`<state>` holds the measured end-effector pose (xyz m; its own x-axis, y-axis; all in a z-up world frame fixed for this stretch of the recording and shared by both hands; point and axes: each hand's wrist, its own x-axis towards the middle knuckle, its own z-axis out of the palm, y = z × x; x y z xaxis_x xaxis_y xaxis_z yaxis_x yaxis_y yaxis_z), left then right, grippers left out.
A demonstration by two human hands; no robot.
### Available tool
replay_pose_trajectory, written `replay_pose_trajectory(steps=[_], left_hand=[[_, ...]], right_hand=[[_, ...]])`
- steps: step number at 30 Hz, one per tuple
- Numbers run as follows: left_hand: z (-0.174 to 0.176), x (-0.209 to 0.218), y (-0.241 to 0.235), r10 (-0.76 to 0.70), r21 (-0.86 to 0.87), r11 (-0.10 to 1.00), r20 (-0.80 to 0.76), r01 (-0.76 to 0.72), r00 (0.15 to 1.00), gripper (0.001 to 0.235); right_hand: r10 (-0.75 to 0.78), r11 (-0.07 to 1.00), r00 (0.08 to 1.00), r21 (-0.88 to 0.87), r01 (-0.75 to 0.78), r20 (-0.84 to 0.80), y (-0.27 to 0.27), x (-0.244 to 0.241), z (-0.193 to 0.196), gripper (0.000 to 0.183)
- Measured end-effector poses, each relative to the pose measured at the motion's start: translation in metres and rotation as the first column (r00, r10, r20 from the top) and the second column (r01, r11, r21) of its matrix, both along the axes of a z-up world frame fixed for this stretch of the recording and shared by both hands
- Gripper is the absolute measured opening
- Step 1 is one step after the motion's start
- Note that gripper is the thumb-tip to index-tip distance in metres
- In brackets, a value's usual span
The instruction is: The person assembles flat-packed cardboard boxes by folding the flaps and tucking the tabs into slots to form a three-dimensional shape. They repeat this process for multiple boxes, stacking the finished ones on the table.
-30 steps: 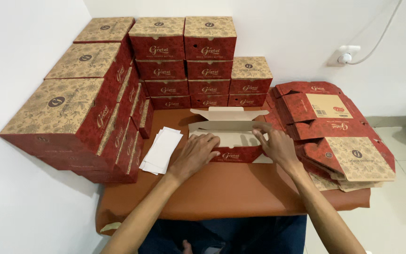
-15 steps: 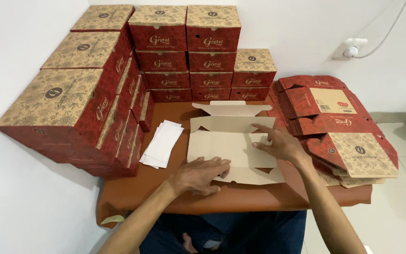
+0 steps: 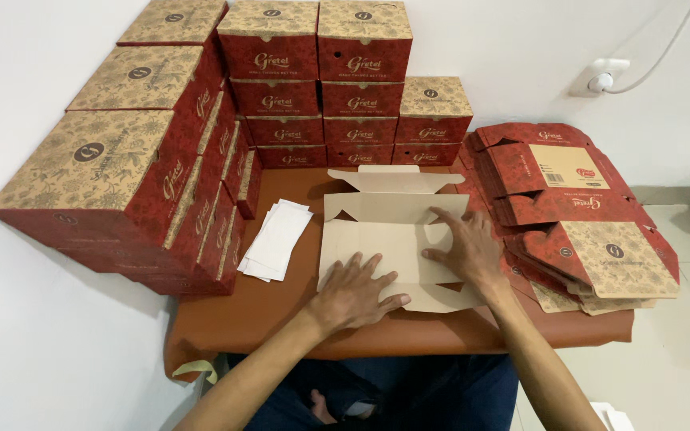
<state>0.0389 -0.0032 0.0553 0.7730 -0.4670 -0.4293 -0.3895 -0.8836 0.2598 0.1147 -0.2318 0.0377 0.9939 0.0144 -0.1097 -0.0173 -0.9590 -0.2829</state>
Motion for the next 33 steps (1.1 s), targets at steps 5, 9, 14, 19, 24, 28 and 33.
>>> replay_pose_trajectory(steps=[5,9,14,19,24,28,33], left_hand=[[0.001,0.002,0.002,-0.011,-0.019,1.000,0.035,0.011,0.999,0.080],[0.001,0.024,0.011,-0.090,-0.123,0.988,0.069,0.098,0.994,0.064],[-0.021,0.073,0.052,0.141,-0.339,0.935,0.099,-0.099,0.985,0.055],[-0.032,0.081,0.069,0.243,-0.367,0.920,0.258,-0.138,0.935,0.063],[0.000,0.037,0.055,0.187,-0.263,0.956,0.217,-0.128,0.958,0.085],[-0.025,0.044,0.048,0.128,-0.193,0.979,0.294,-0.072,0.947,0.082],[-0.008,0.037,0.050,0.153,-0.240,0.966,0.228,-0.097,0.961,0.088]], right_hand=[[0.021,0.967,0.993,0.252,-0.050,0.114,-0.003,0.018,-0.024,0.085],[0.195,0.837,0.975,0.501,-0.221,0.103,0.014,0.006,0.004,0.065],[0.341,0.825,0.934,0.442,-0.352,0.108,0.024,-0.007,0.000,0.046],[0.365,0.786,0.928,0.512,-0.347,0.068,0.014,-0.011,0.011,0.068],[0.325,0.902,0.921,0.363,-0.233,-0.216,-0.002,-0.032,0.054,0.094],[0.298,0.954,0.866,0.149,-0.260,-0.401,-0.020,-0.032,0.058,0.117],[0.252,0.965,0.894,0.025,-0.261,-0.371,-0.028,-0.026,0.035,0.126]])
